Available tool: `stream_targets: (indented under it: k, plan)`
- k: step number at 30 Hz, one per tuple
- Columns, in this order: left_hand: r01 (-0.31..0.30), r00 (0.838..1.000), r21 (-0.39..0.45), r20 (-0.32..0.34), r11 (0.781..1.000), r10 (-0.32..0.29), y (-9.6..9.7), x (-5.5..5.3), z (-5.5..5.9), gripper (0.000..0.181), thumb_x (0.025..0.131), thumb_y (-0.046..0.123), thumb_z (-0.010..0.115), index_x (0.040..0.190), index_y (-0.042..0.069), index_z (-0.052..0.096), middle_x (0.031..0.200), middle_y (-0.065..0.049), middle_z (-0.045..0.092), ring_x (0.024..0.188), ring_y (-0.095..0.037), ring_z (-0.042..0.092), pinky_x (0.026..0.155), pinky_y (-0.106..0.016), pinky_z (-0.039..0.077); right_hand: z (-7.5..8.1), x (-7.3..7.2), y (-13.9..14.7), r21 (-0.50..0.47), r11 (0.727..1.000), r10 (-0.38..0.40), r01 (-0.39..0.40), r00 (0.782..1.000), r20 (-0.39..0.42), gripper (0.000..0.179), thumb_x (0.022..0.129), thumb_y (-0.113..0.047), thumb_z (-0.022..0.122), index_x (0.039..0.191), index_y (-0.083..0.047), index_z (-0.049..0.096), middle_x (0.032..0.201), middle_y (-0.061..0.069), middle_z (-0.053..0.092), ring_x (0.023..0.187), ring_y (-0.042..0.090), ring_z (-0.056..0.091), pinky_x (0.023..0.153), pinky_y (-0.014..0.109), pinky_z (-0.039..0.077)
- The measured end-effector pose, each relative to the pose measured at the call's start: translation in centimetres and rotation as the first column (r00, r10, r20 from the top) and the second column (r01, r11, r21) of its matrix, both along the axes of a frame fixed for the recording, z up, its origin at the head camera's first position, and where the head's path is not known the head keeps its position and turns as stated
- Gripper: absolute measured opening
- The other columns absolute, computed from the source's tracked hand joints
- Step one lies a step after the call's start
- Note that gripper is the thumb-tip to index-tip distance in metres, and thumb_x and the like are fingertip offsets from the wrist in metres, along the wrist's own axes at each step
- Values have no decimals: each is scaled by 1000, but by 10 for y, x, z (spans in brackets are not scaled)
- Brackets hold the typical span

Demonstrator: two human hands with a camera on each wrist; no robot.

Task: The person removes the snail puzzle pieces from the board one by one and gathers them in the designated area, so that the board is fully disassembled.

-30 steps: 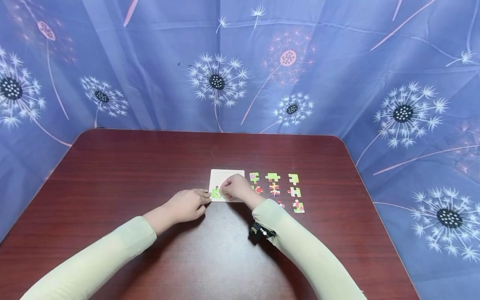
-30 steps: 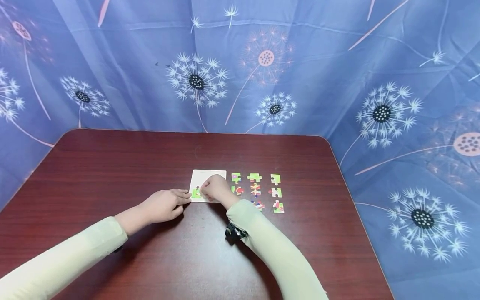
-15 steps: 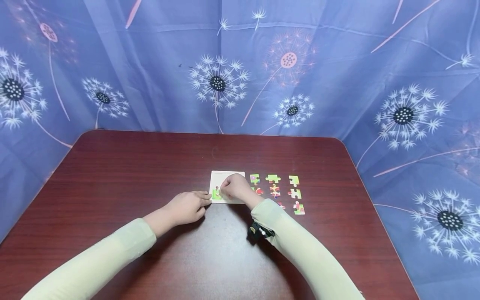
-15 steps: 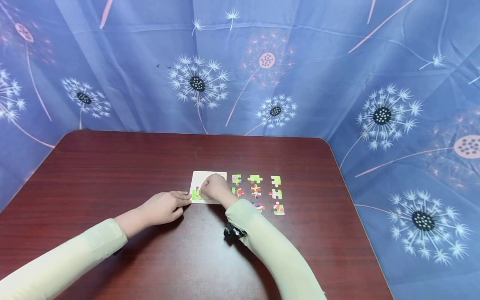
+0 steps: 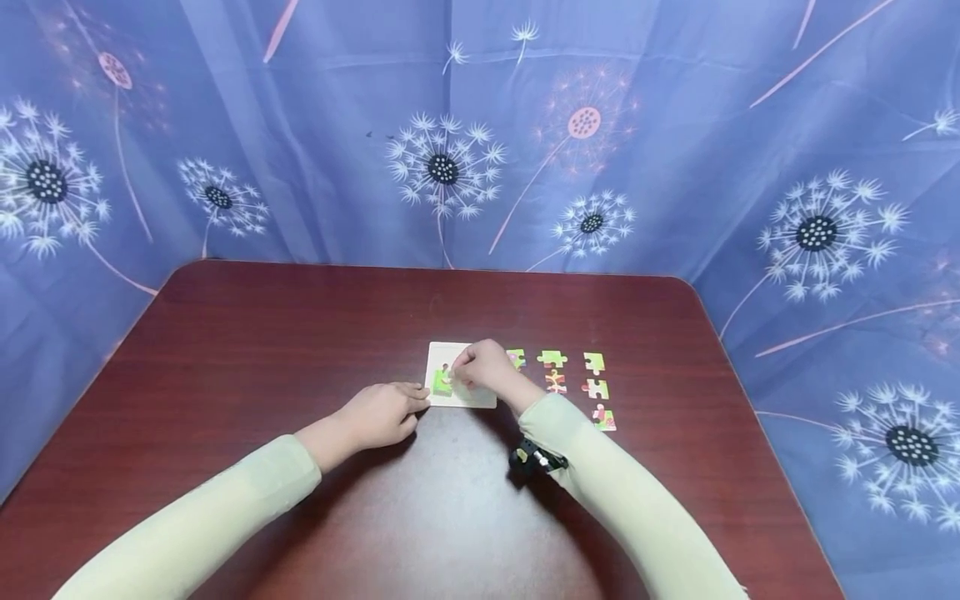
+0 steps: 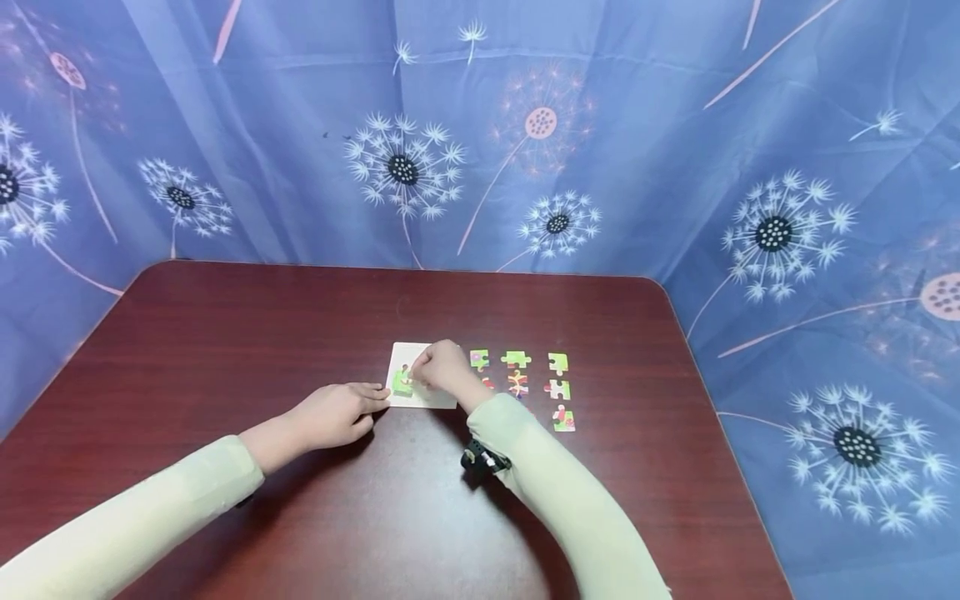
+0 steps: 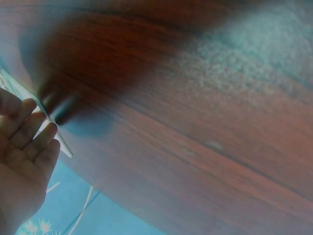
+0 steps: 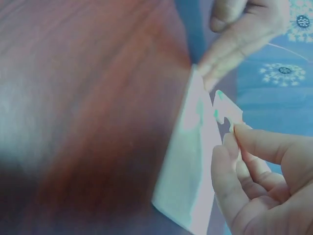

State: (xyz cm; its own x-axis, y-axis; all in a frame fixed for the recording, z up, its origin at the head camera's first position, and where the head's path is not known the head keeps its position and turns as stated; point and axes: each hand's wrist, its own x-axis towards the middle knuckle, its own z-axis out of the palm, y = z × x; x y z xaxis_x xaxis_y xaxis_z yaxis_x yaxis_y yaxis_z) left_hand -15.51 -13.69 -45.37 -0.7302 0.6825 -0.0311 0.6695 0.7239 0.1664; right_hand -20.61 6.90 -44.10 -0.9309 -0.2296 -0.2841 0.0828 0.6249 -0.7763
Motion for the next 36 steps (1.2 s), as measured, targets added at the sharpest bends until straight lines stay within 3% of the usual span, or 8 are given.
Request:
stream_targets:
  k: [4, 12, 18, 22, 28, 36]
  plan:
    - [-4, 1000, -7, 6, 1000, 4, 1, -1, 2, 36, 89, 12, 62, 122, 3, 75, 133, -12, 71, 127, -28, 68, 102, -45, 57, 11, -1, 12, -56, 998, -14, 17, 998, 62, 12, 88, -4, 69, 93, 5, 75, 65, -4, 60, 60, 5, 57, 67, 25, 62]
    - [-14, 1000, -2, -14, 1000, 14, 0, -2, 4, 35, 89, 11, 62, 121, 4, 76, 132, -11, 72, 126, -27, 68, 101, -45, 57, 24, 2, 32, -48, 997, 57, -53, 994, 94, 11, 90, -6, 71, 92, 5, 74, 72, -1, 63, 65, 7, 58, 72, 26, 63]
    - [-23, 1000, -12, 17, 1000, 23, 0, 0, 2, 36, 90, 12, 61, 122, 4, 75, 134, -11, 71, 128, -27, 67, 102, -46, 57, 23, 4, 44, -22, 997, 71, -69, 992, 100, 10, 90, -6, 71, 91, 4, 74, 70, -1, 63, 64, 8, 60, 71, 27, 63]
    - [-17, 1000, -16, 0, 1000, 17, 0, 0, 2, 35, 90, 12, 62, 122, 4, 75, 134, -11, 71, 127, -27, 67, 101, -45, 57, 25, 6, 50, -26, 998, 56, -53, 993, 102, 9, 89, -4, 70, 91, 5, 73, 68, 1, 63, 60, 8, 59, 69, 28, 63]
    - [-18, 1000, -25, 0, 1000, 18, 0, -1, 4, 36, 90, 12, 61, 122, 4, 75, 134, -10, 71, 128, -27, 67, 103, -45, 57, 25, 9, 58, -48, 998, 44, -38, 988, 145, 8, 90, -3, 70, 90, 5, 73, 78, 2, 65, 65, 8, 58, 69, 26, 61]
    - [-17, 1000, -6, 13, 1000, 17, 1, -1, 3, 36, 90, 11, 60, 122, 4, 75, 134, -11, 71, 128, -28, 67, 103, -46, 56, 20, 15, 74, -17, 996, 92, -90, 981, 173, 9, 92, 0, 66, 88, 6, 72, 76, 1, 68, 66, 9, 57, 67, 25, 60]
